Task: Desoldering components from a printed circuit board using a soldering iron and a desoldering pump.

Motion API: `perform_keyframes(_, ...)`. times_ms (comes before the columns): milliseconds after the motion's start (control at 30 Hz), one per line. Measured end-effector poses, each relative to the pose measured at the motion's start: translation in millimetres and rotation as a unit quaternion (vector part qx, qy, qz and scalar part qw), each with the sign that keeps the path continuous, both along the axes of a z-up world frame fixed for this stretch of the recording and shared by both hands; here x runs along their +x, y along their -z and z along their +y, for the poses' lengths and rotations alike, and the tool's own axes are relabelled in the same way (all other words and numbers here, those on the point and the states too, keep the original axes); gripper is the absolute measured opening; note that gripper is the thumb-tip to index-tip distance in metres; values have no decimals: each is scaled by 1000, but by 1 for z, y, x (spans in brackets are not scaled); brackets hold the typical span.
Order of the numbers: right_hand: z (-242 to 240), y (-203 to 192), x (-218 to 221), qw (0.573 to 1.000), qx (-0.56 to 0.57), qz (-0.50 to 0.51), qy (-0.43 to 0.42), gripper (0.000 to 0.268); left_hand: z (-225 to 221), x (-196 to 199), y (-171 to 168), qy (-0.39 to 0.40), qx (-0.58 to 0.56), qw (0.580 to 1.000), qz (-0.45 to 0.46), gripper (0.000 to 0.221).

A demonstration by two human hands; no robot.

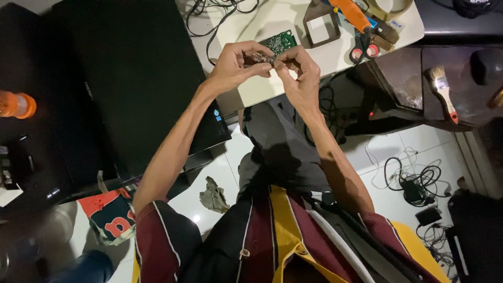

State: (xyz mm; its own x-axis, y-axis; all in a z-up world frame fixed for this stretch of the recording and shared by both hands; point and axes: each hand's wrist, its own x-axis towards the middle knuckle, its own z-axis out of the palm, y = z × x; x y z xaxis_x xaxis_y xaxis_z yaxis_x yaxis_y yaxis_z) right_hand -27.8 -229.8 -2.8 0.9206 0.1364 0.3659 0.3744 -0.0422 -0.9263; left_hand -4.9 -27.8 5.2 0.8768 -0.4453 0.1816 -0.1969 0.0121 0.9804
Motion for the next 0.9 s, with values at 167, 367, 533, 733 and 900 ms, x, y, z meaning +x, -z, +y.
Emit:
perform_keyframes(167, -1, -7, 0, 1000, 4, -6, 2, 5, -3, -4, -4, -15, 8, 1000, -15, 8)
perform_keyframes(367, -2, -7, 0, 997, -41, -49, 33, 7, 1, 2, 11, -26, 17, 998, -56, 17)
perform_keyframes(533, -2, -11, -4, 998, -34, -51, 31, 9, -3, -1, 0, -37, -36, 998, 18, 21)
perform_keyframes(733, -2, -8, -3, 997, -40, -52, 45, 7, -1, 1, 4, -37, -3, 999, -39, 23)
perform_keyframes(900, -1, -14, -4, 995, -32, -75, 58, 10, -6, -5, -8, -70, -14, 997, 14, 15)
